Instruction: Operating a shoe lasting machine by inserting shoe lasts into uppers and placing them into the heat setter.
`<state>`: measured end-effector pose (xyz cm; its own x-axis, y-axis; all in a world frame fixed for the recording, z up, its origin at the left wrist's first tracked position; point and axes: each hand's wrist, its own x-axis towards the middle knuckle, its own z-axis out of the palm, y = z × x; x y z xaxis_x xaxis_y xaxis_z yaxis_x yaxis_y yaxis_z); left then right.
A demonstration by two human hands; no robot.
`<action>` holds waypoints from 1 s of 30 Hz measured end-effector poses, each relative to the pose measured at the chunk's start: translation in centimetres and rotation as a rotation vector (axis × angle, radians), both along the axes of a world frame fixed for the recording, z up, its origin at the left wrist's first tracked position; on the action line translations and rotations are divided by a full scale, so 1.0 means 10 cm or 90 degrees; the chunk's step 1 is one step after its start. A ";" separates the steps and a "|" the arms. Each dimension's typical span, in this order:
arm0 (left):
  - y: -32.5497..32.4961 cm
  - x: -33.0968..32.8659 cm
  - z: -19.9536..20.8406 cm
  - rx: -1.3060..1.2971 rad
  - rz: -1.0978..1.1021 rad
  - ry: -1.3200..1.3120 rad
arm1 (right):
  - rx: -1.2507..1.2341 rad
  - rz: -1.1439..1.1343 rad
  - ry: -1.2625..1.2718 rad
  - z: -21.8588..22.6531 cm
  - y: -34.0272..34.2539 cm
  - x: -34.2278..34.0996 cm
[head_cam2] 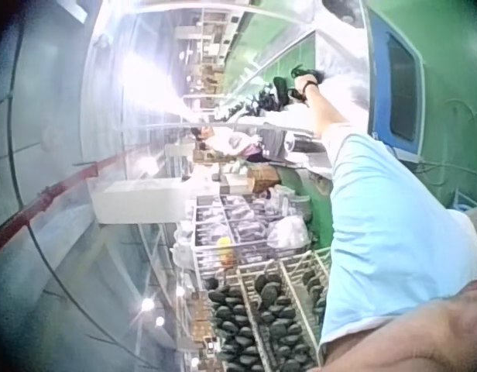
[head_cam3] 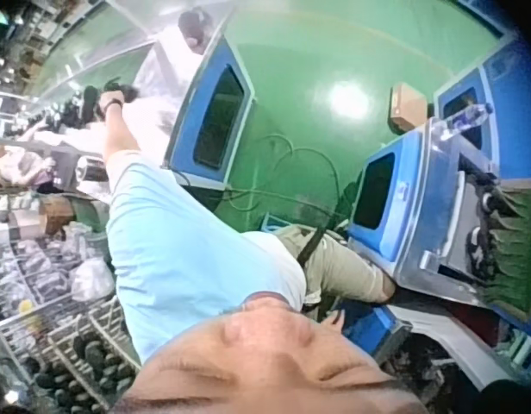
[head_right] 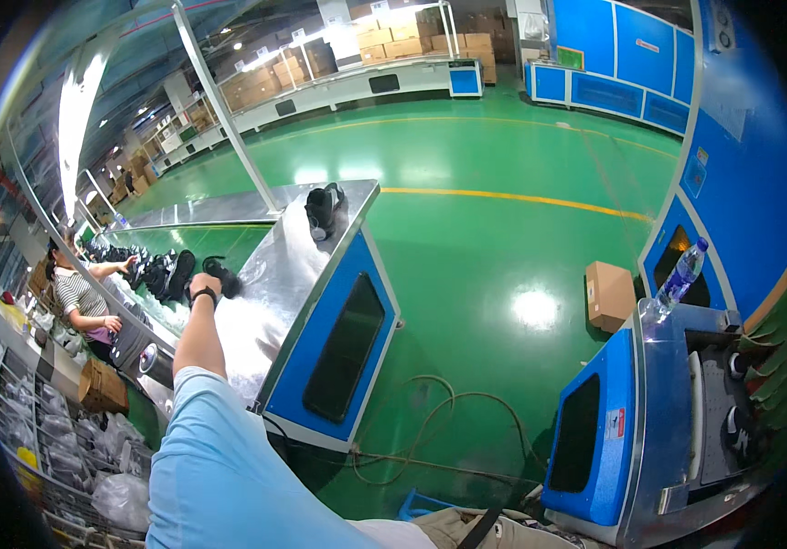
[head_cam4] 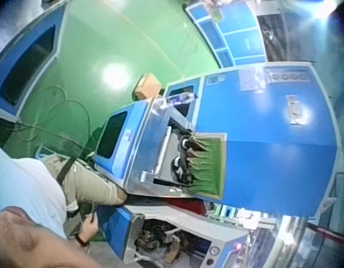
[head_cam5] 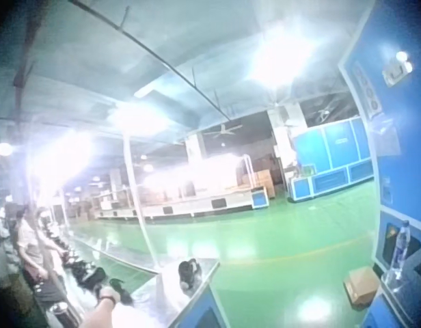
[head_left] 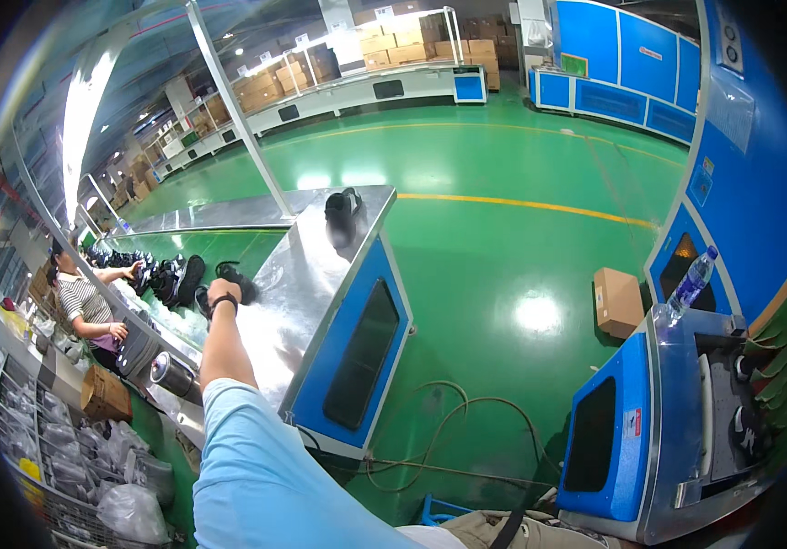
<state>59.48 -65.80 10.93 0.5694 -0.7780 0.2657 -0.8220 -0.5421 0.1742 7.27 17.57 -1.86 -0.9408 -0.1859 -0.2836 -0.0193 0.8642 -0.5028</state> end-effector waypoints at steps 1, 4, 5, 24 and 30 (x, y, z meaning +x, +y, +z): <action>-0.04 0.17 0.03 0.010 -0.021 -0.024 | -0.007 0.014 -0.018 -0.12 0.01 -0.01; -0.13 -1.00 -0.43 -0.010 -0.029 0.118 | -0.052 -0.061 -0.050 -0.18 0.07 0.07; -0.12 -1.52 -0.49 0.005 -0.058 0.147 | -0.042 -0.088 -0.050 -0.07 -0.01 0.08; 5.28 -10.97 -0.89 0.126 -1.652 0.322 | -0.089 -0.358 -0.092 -0.18 0.27 0.52; 6.09 -11.06 -1.03 0.109 -1.484 0.222 | -0.033 -0.387 -0.072 -0.31 0.22 0.73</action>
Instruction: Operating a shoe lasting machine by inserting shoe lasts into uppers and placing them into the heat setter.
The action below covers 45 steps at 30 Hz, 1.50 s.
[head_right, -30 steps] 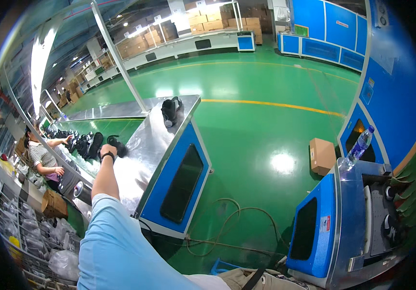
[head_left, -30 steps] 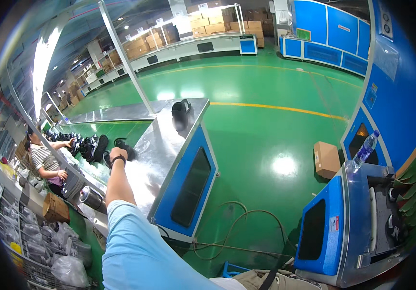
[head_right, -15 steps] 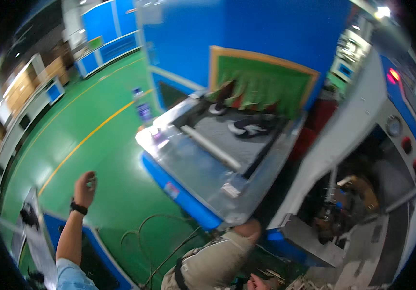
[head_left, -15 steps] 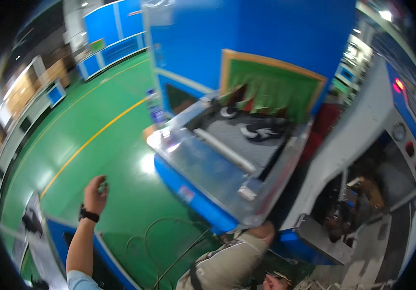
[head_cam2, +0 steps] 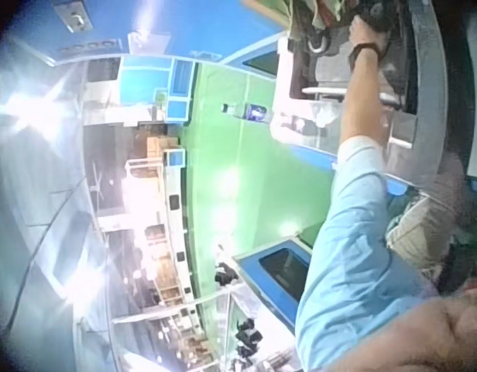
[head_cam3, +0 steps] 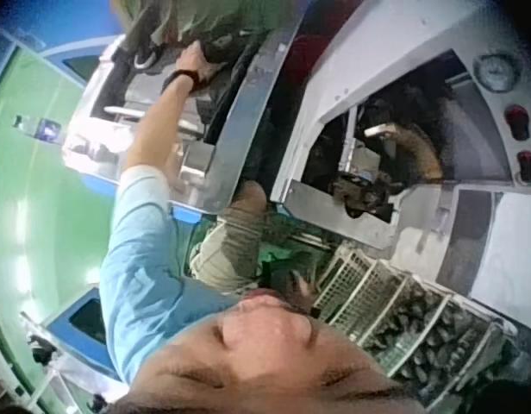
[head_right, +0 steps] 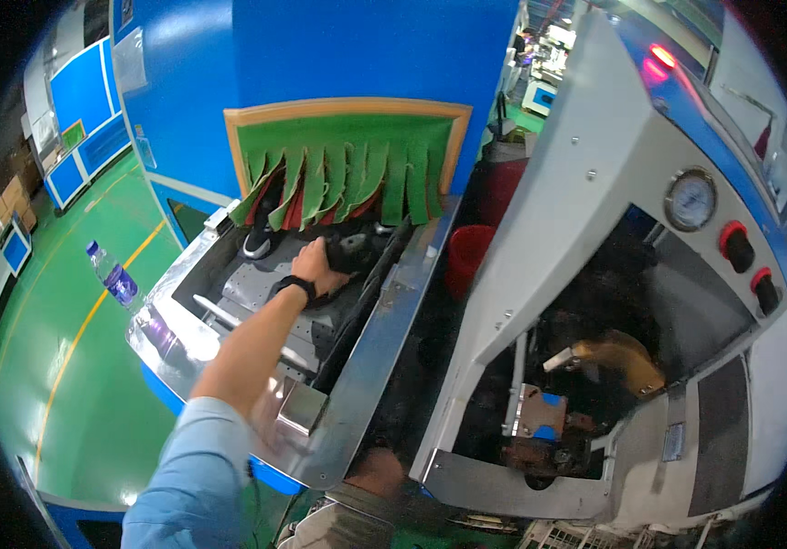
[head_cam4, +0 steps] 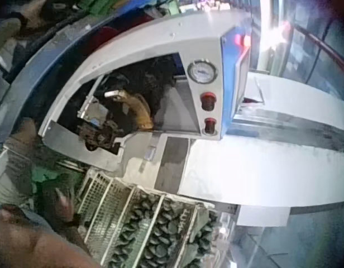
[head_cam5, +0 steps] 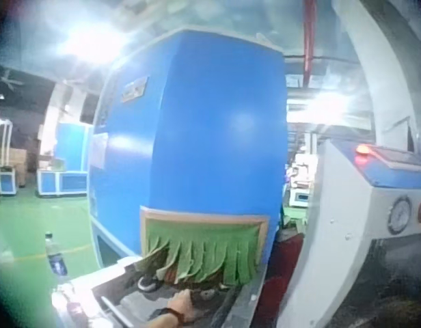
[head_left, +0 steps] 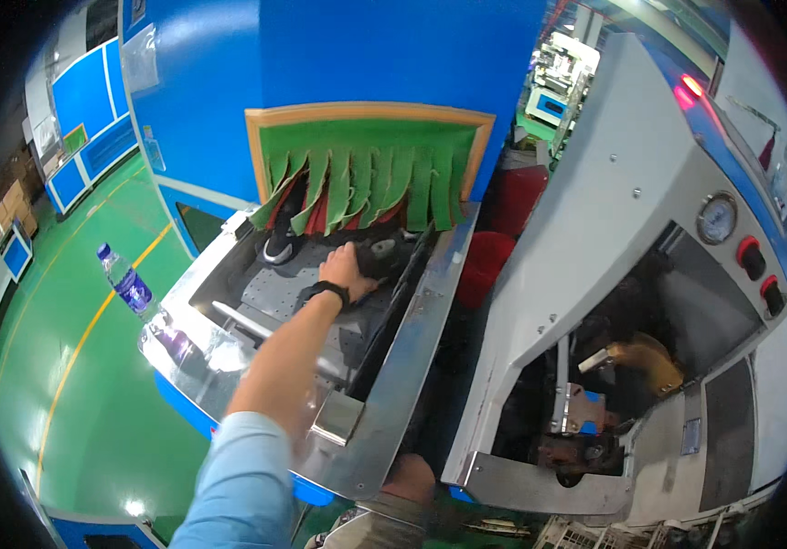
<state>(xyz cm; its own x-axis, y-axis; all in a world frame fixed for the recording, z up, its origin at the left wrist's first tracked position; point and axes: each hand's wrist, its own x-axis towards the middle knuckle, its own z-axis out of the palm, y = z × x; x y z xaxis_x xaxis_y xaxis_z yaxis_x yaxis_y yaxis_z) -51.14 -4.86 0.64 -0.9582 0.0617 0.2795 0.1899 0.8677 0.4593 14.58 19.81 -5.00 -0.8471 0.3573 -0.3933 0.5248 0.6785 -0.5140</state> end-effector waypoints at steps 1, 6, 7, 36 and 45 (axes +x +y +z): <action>-0.06 0.11 0.13 -0.053 0.012 -0.003 | 0.028 0.015 -0.002 0.03 -0.04 -0.09; -0.36 1.67 0.94 0.126 -0.108 0.036 | -0.267 0.008 0.125 0.28 -0.18 -0.78; -0.40 2.04 1.10 0.296 -0.097 -0.105 | -0.317 0.067 0.288 0.23 -0.21 -0.83; 0.97 4.71 0.21 0.432 -0.405 -0.628 | -0.168 -0.005 0.561 2.88 1.19 -1.71; 1.00 4.56 0.34 0.316 -0.435 -0.703 | 0.228 0.176 0.220 3.13 1.47 -2.83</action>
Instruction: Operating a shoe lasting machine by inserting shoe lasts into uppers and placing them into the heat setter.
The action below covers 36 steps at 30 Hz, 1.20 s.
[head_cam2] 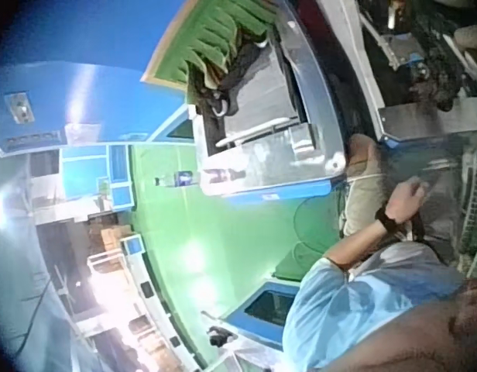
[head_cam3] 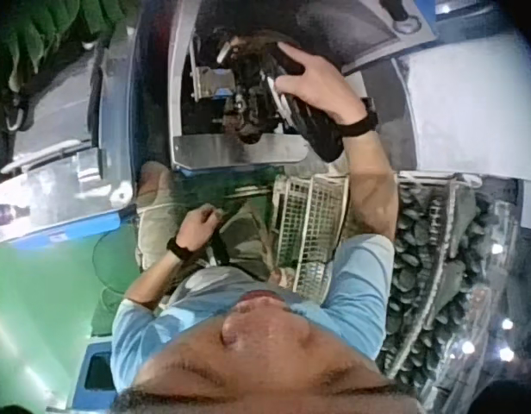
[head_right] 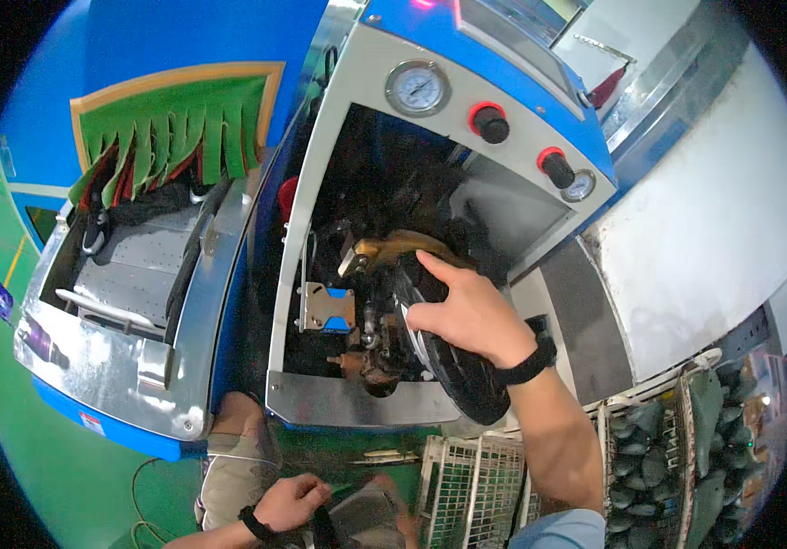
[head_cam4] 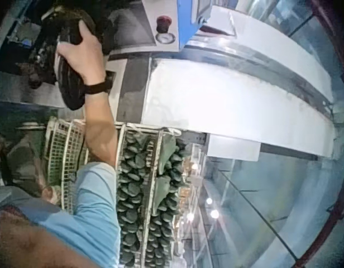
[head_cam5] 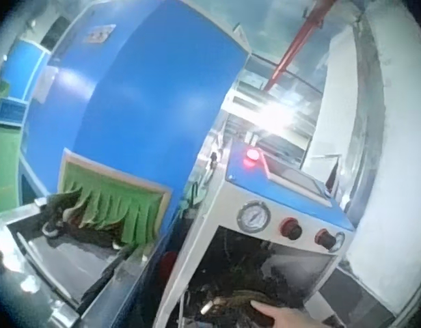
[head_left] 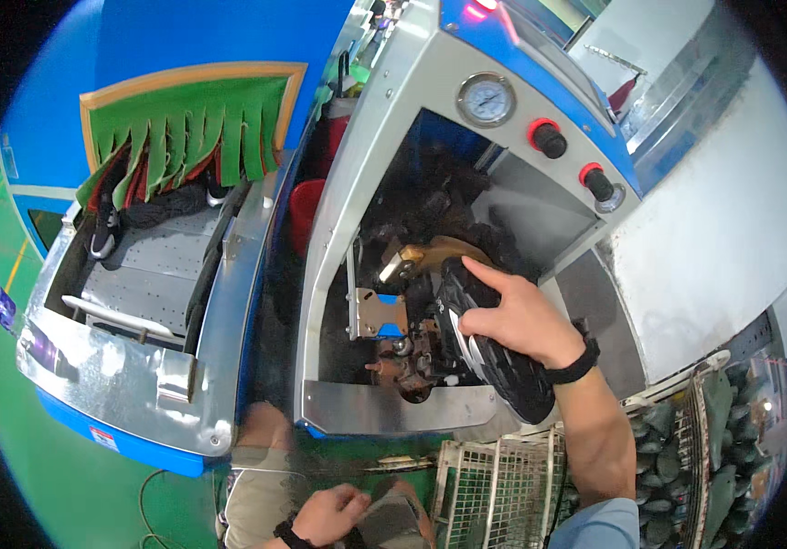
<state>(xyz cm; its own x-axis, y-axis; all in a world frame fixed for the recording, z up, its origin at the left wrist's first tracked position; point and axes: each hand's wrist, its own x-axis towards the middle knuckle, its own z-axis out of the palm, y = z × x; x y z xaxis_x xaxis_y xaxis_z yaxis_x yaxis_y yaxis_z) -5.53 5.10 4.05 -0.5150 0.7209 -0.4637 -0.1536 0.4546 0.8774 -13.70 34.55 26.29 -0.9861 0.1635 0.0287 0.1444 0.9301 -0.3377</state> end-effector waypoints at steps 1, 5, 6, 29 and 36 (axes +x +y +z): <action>-0.01 -0.05 -0.05 0.013 0.025 -0.013 | 0.009 -0.012 0.025 -0.06 0.01 -0.08; -0.10 -0.16 -0.04 0.004 0.006 -0.014 | 0.032 -0.037 0.074 -0.15 0.09 -0.24; -0.07 -0.17 -0.13 0.007 0.013 -0.014 | 0.044 -0.010 0.109 -0.15 0.14 -0.26; 0.03 0.38 0.31 0.432 0.039 -0.327 | 0.209 -0.040 0.465 -0.75 -0.81 1.86; 0.27 0.17 0.47 0.393 0.024 -0.639 | -0.074 0.124 0.132 -0.70 -1.08 2.53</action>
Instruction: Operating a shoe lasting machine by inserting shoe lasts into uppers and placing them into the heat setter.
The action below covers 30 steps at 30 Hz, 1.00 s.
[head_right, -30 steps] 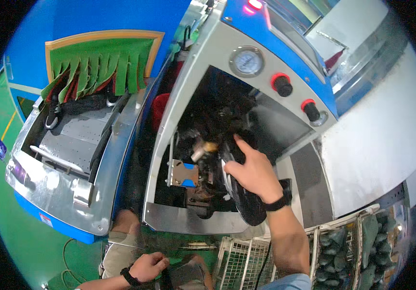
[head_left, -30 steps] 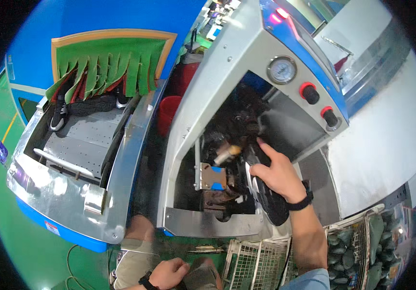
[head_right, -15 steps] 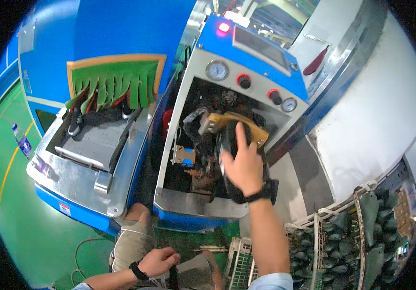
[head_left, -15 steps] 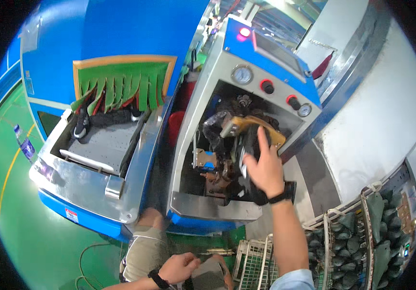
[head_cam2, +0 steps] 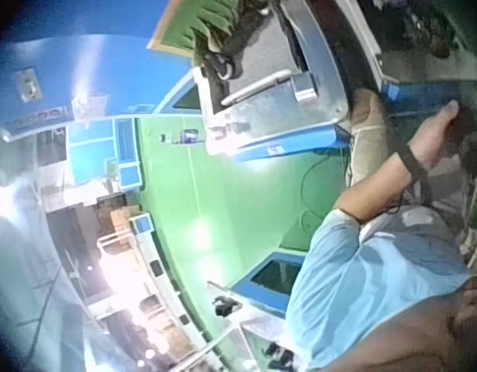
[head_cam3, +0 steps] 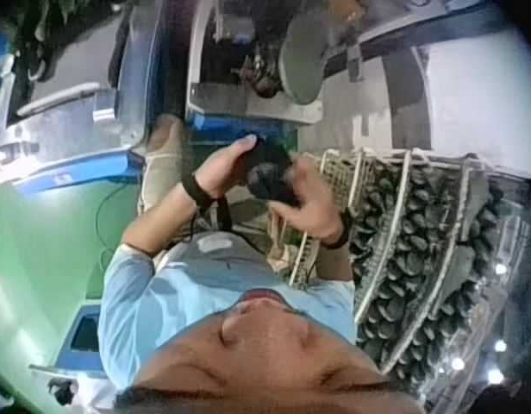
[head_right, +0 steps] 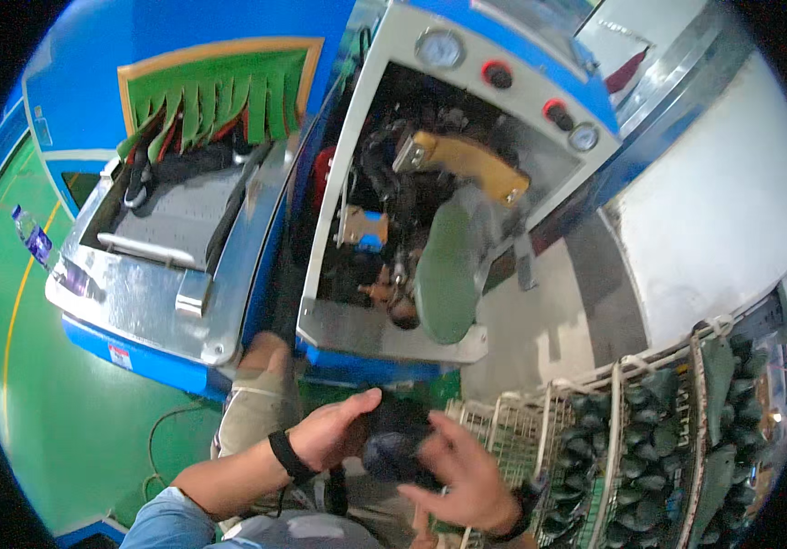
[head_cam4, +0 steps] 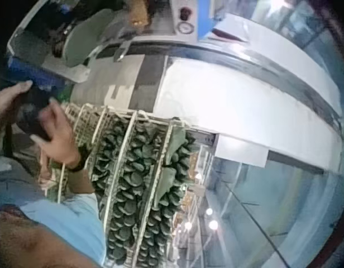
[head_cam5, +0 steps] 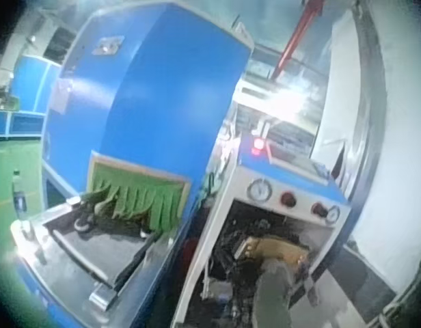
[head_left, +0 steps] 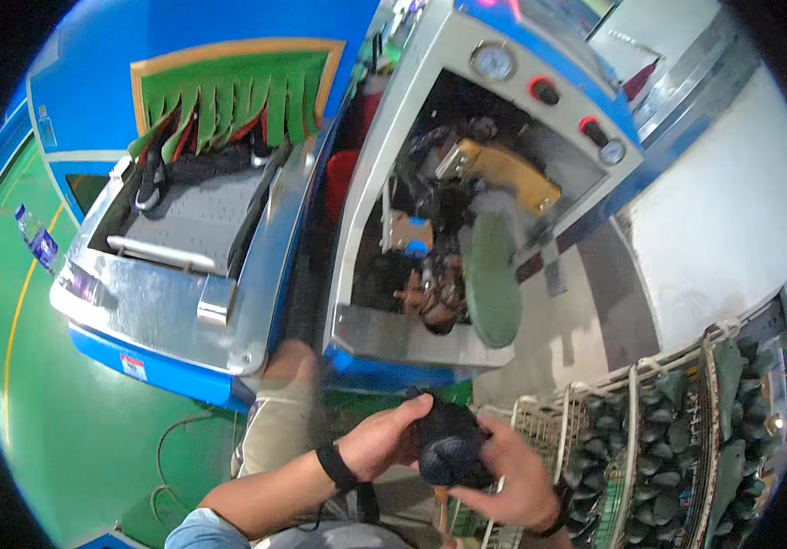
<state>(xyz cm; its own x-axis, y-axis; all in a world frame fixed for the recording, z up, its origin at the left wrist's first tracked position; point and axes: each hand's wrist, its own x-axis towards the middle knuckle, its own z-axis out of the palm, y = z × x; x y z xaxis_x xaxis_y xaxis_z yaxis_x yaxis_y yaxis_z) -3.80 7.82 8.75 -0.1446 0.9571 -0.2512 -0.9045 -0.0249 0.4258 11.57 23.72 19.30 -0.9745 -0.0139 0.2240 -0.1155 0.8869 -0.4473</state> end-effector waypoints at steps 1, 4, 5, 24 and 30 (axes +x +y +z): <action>-0.01 0.02 -0.04 -0.095 0.007 0.072 | -0.198 -0.052 -0.035 0.01 0.11 -0.04; -0.31 0.02 -0.25 -0.182 0.087 0.479 | -0.889 -0.046 0.050 -0.07 0.21 -0.81; -0.44 -0.07 -0.02 -0.269 0.031 0.598 | -0.972 -0.087 0.006 -0.05 0.24 -1.16; -0.52 0.47 -0.33 -0.293 -0.115 0.677 | -0.289 -0.929 0.138 -0.95 0.44 1.52; -0.42 0.45 -0.08 -0.337 -0.143 0.613 | -0.089 -1.052 0.322 -1.42 1.53 2.26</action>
<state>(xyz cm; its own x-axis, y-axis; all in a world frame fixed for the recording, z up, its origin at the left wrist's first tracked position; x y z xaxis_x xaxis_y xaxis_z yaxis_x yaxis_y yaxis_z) 0.72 3.59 7.91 -0.3345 0.7920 -0.5107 -0.1540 0.4887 0.8587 34.16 39.00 5.12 0.2229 0.8896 0.3987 0.6591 0.1638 -0.7340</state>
